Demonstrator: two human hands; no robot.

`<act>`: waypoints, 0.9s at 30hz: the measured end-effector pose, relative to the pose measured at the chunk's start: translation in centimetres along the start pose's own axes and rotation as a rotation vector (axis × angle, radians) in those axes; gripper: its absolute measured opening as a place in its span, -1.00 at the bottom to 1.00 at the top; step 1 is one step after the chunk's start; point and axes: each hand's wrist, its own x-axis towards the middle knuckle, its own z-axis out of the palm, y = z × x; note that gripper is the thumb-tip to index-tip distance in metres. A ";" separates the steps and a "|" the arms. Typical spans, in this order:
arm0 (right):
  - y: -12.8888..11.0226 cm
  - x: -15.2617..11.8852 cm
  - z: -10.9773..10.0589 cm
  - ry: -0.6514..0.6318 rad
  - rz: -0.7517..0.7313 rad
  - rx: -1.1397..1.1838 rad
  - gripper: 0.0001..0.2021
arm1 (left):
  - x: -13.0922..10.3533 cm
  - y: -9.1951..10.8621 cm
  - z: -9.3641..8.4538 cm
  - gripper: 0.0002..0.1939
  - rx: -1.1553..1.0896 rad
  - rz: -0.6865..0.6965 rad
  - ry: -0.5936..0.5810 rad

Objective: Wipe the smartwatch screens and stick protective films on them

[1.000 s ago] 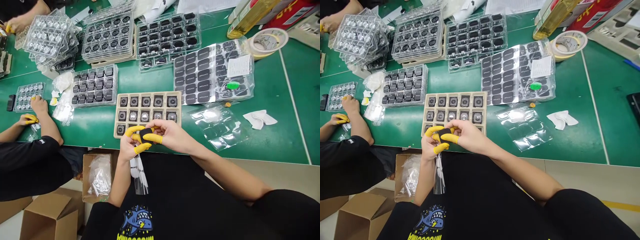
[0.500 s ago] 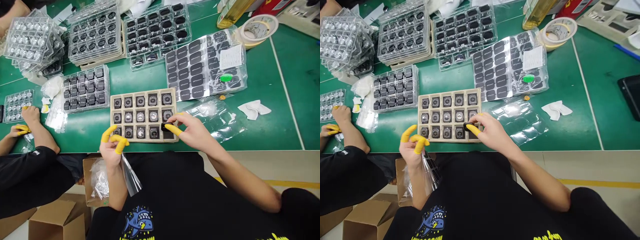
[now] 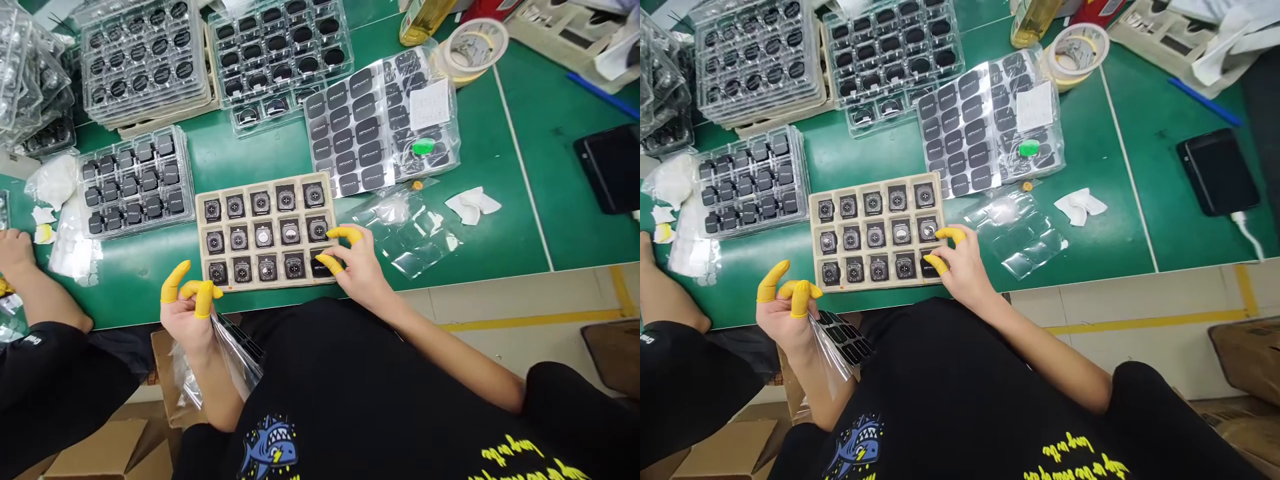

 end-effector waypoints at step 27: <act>-6.4 3.3 0.5 -0.328 0.117 0.127 -0.80 | -0.2 0.0 1.0 -0.63 0.710 0.426 -0.783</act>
